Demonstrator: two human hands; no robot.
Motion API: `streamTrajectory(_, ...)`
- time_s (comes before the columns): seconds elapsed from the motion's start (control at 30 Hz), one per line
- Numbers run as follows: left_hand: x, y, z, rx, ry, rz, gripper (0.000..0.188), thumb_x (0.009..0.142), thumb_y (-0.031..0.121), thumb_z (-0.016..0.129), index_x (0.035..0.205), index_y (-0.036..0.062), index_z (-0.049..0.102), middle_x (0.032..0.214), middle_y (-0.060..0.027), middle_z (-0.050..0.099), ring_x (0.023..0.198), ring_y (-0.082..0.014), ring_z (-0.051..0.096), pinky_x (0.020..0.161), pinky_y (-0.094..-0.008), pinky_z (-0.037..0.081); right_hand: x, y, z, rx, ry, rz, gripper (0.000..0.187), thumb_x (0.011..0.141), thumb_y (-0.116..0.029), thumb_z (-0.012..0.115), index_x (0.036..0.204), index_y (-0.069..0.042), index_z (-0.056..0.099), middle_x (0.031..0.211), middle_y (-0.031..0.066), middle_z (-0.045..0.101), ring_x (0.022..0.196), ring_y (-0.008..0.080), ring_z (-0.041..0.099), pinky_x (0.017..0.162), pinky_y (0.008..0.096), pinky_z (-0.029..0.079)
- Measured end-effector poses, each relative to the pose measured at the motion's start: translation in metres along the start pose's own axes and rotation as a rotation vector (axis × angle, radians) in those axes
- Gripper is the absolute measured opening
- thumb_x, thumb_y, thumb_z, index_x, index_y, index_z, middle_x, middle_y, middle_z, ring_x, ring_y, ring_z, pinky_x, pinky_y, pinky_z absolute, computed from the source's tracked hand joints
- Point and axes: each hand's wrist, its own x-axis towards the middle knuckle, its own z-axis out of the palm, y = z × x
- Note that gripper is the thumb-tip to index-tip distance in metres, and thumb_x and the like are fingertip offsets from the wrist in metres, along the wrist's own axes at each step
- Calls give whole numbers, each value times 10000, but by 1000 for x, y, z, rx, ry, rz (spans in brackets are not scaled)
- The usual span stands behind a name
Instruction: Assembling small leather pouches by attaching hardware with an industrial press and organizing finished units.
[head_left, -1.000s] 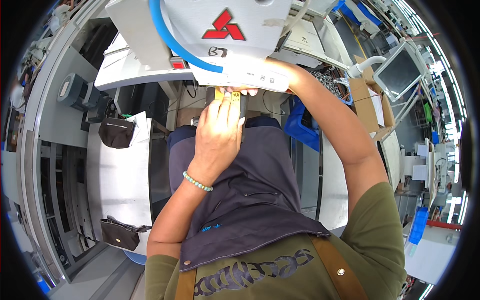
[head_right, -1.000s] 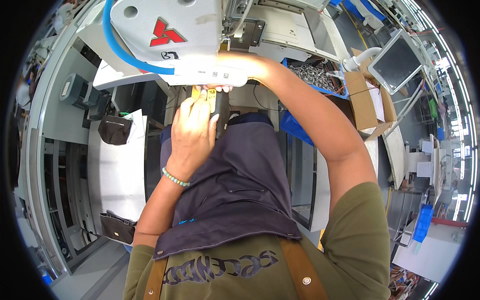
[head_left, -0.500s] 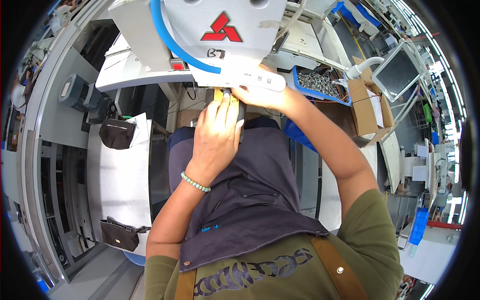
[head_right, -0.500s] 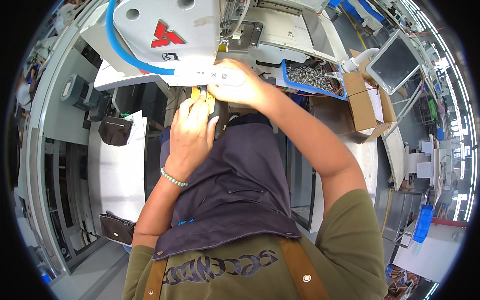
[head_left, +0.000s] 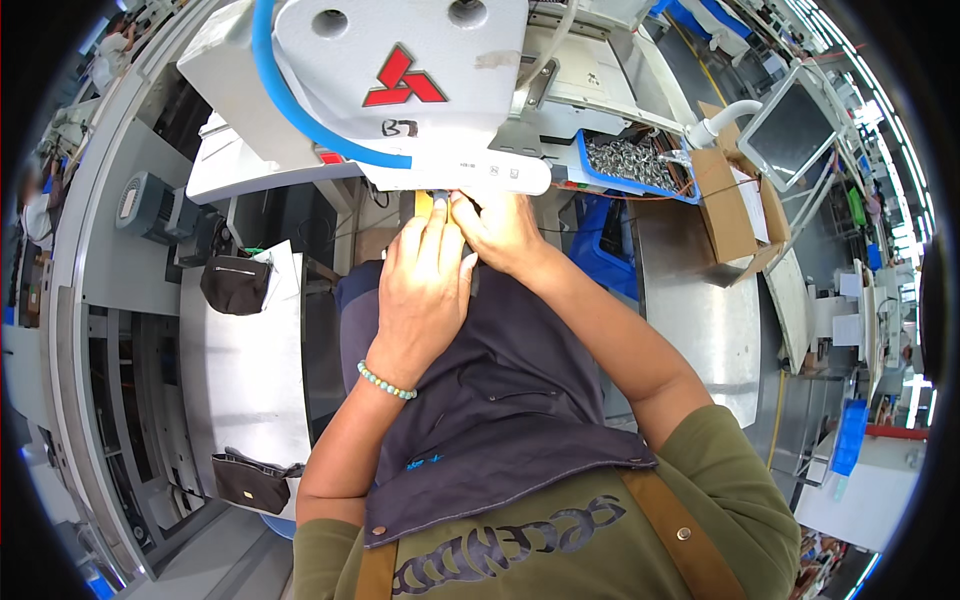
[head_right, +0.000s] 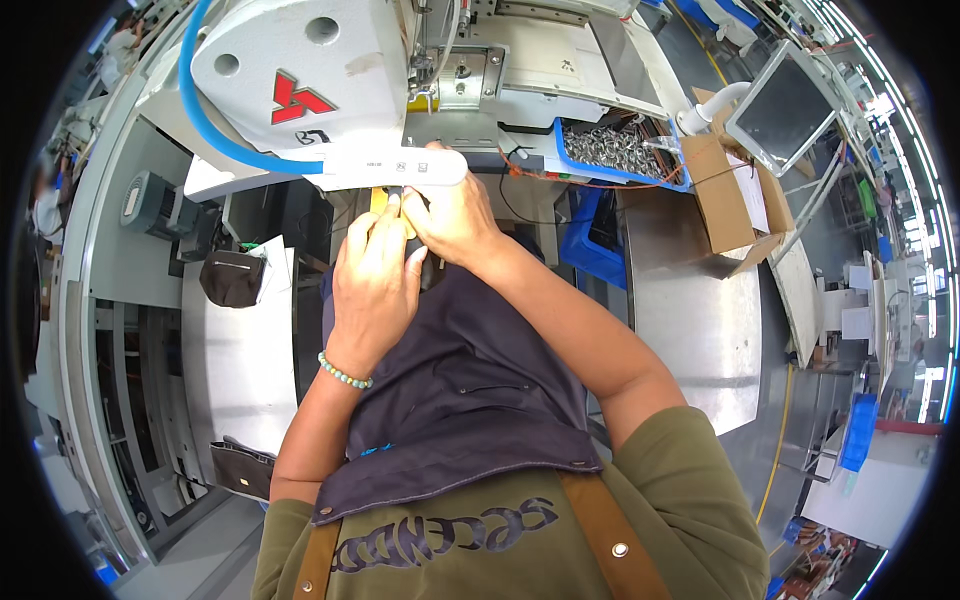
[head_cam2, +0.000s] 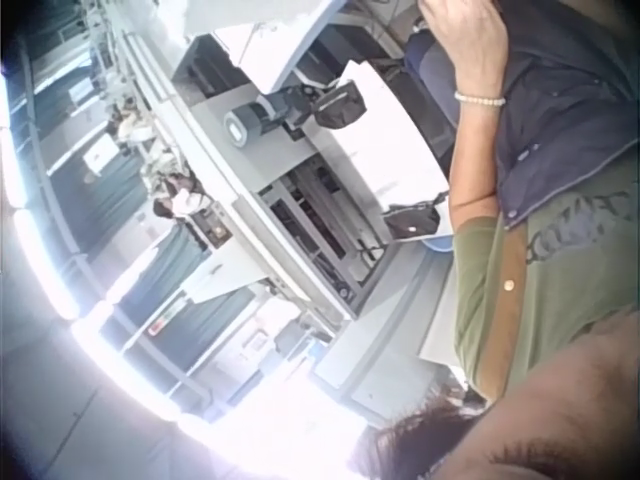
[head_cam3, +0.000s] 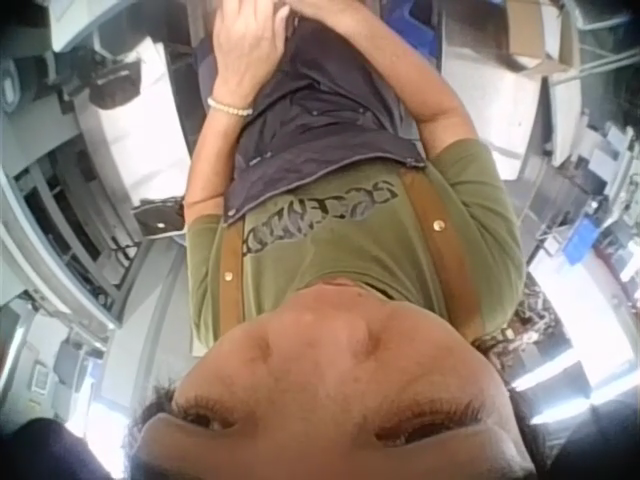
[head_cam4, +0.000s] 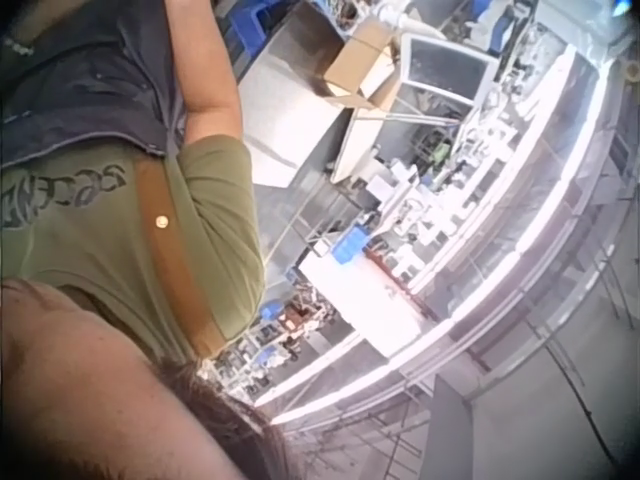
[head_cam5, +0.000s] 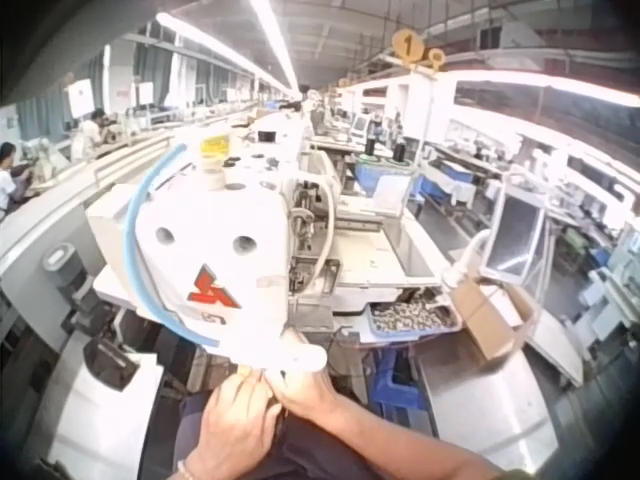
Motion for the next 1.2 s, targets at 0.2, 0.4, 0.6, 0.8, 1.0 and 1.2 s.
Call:
streamTrajectory(0.2, -1, -2, 0, 14, -29, -23, 490, 889, 183, 698, 1287, -81, 585, 1355, -236, 591, 1217, -355, 548, 1052, -448, 443, 0, 2, 3, 27, -5, 21, 194, 865, -141, 612, 996, -19, 688, 982, 166, 597, 947, 371, 605, 820, 462, 512)
streamTrajectory(0.4, -3, -2, -1, 19, -37, -17, 480, 887, 175, 701, 1277, -82, 588, 1343, -236, 596, 1221, -356, 547, 1047, -445, 447, -3, 6, 6, 9, 19, 20, 215, 866, -154, 611, 1017, -26, 693, 1007, 167, 606, 975, 376, 600, 849, 465, 507)
streamTrajectory(0.6, 0, 1, -3, 13, -39, -25, 482, 885, 176, 704, 1276, -81, 588, 1336, -236, 599, 1222, -357, 547, 1046, -441, 448, 0, 3, 4, 4, 6, 20, 228, 878, -140, 594, 1049, -33, 701, 1012, 168, 618, 980, 381, 599, 856, 469, 503)
streamTrajectory(0.8, -1, 3, -6, 5, 0, -14, 504, 826, 88, 750, 1272, -86, 591, 1286, -219, 626, 1169, -366, 569, 1008, -438, 484, -4, 1, 1, 44, -7, -7, 225, 888, -127, 600, 1064, -40, 710, 1039, 172, 632, 994, 386, 600, 873, 469, 499)
streamTrajectory(1.0, -3, 3, -7, -5, -11, 12, 482, 814, 85, 754, 1240, -73, 595, 1290, -219, 624, 1171, -373, 564, 1016, -440, 472, -7, 1, 1, 25, -32, 39, 243, 901, -115, 608, 1101, -40, 725, 1128, 184, 685, 1090, 402, 601, 990, 465, 480)
streamTrajectory(1.2, -6, 1, -11, -44, -8, 34, 472, 810, 75, 754, 1229, -70, 591, 1250, -205, 631, 1165, -371, 563, 1007, -435, 477, -7, 2, 1, 28, -23, 38, 244, 909, -124, 606, 1101, -36, 729, 1160, 186, 693, 1118, 409, 606, 1028, 463, 472)
